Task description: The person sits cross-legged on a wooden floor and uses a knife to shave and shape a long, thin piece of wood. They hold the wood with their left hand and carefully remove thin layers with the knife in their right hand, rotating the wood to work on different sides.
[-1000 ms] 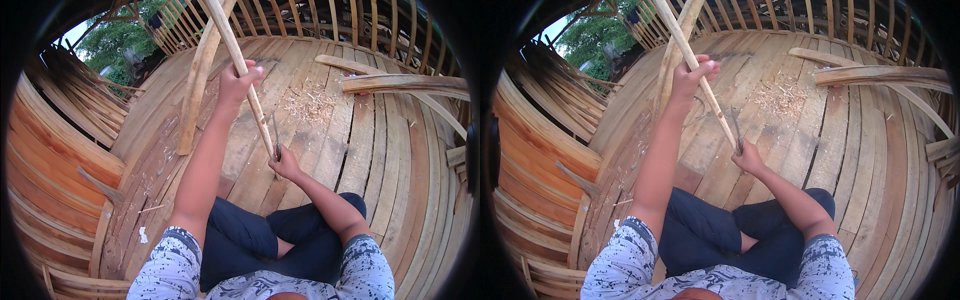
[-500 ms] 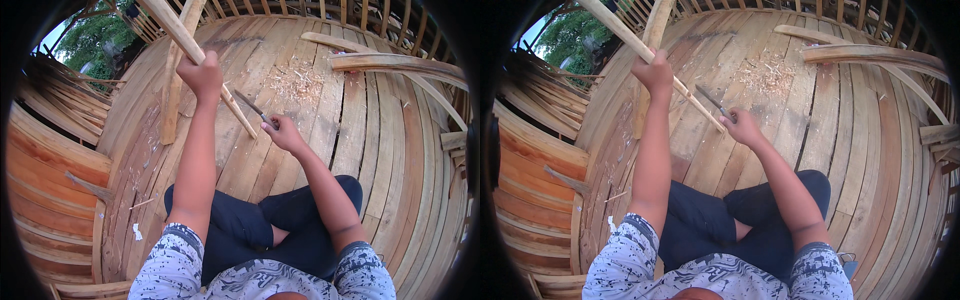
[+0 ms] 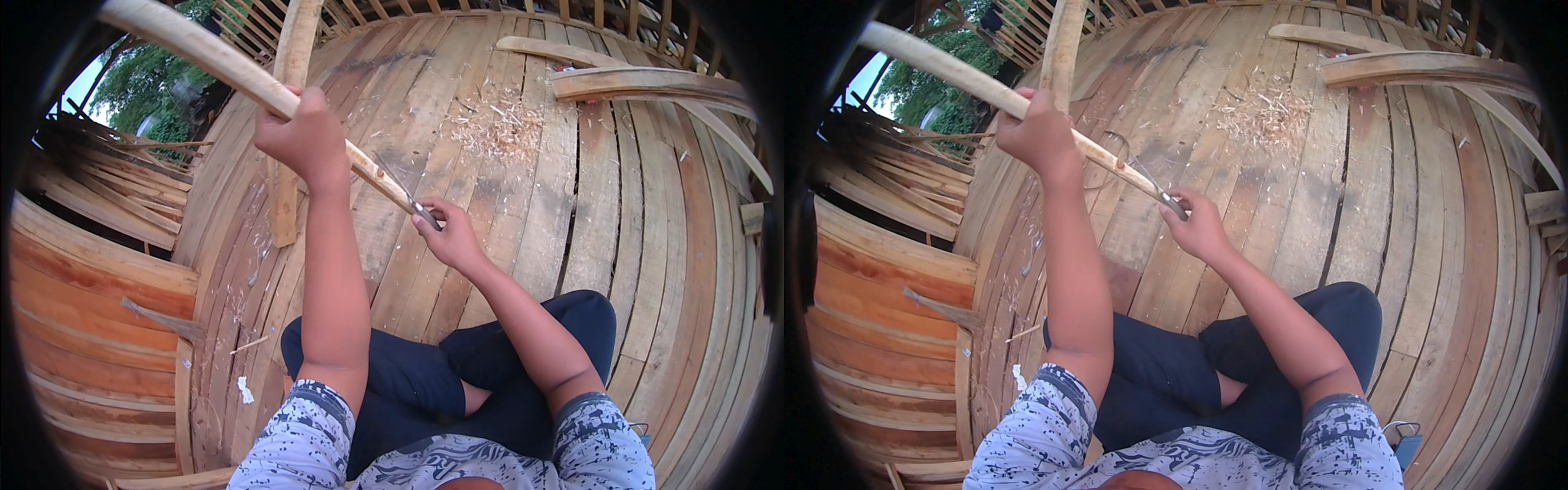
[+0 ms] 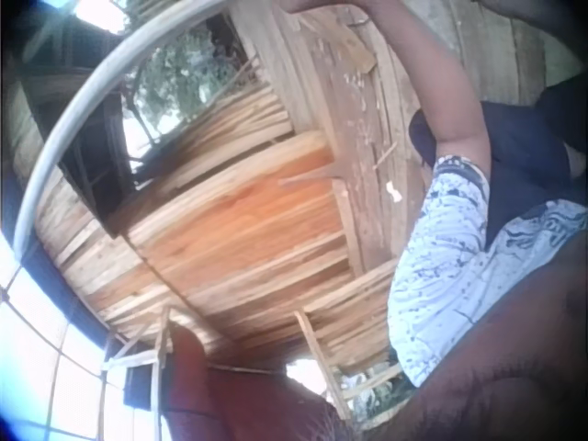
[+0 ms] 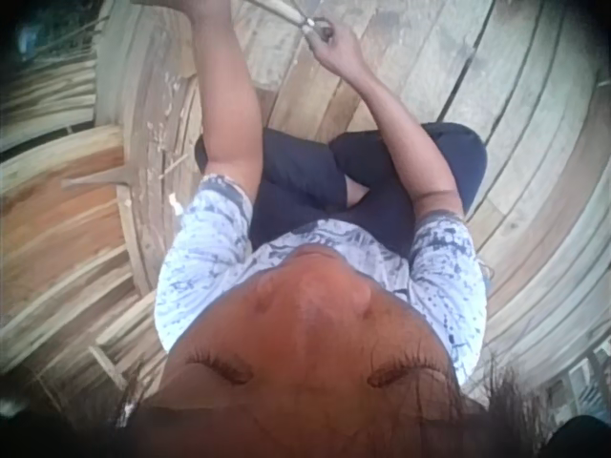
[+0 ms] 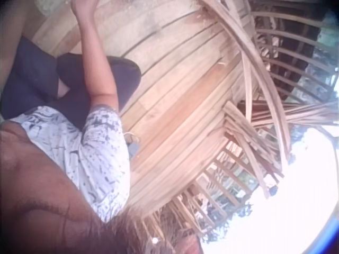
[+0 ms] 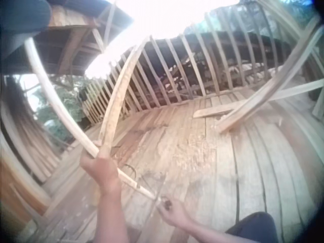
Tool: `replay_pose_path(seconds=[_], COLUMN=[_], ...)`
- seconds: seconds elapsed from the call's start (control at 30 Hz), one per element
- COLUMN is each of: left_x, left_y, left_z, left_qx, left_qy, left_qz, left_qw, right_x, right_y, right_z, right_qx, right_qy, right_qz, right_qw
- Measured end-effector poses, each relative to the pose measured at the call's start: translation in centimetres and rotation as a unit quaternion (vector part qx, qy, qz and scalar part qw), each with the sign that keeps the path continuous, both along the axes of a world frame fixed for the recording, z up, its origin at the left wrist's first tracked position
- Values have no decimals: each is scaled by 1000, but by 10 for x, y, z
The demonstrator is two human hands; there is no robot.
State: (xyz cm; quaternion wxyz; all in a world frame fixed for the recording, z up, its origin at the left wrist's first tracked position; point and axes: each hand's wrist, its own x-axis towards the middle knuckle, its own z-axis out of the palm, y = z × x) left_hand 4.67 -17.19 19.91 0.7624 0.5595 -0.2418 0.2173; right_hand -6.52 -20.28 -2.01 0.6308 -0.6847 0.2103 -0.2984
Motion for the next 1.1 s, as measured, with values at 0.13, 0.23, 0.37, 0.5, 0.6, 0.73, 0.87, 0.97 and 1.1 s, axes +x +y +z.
replay_pose_path(seconds=[0.13, 0.23, 0.37, 0.5, 0.6, 0.73, 0.87, 0.97, 1.1], left_x=[8, 17, 10, -5, -13, -27, -20, -2, -13], left_y=[0, 6, -4, 2, 3, 12, 18, 37, 31], left_z=[-4, -3, -10, -17, -27, -21, -28, -35, -35], left_qx=[-12, 4, -27, -4, 12, -26, -37, -14, -57], left_qy=[4, 70, 71, 38, 4, 32, 47, -10, 61], left_qz=[-15, -66, -101, -69, -6, 19, 68, 102, 99], left_qw=[1000, 995, 992, 997, 1000, 999, 996, 995, 992], right_x=[6, 1, 7, -1, -9, -8, -8, 0, -11], right_y=[0, -2, 4, 2, 1, 10, -1, 17, 9], right_z=[-9, -6, -17, -44, -48, 11, -35, 0, -38], right_qx=[-5, 162, -59, -85, -109, -113, -101, -130, -124], right_qy=[151, 286, 174, 237, 251, 228, 282, 240, 285], right_qz=[-5, 75, -10, -26, -32, -9, -3, -14, 1], right_qw=[989, 941, 983, 967, 961, 967, 954, 962, 951])
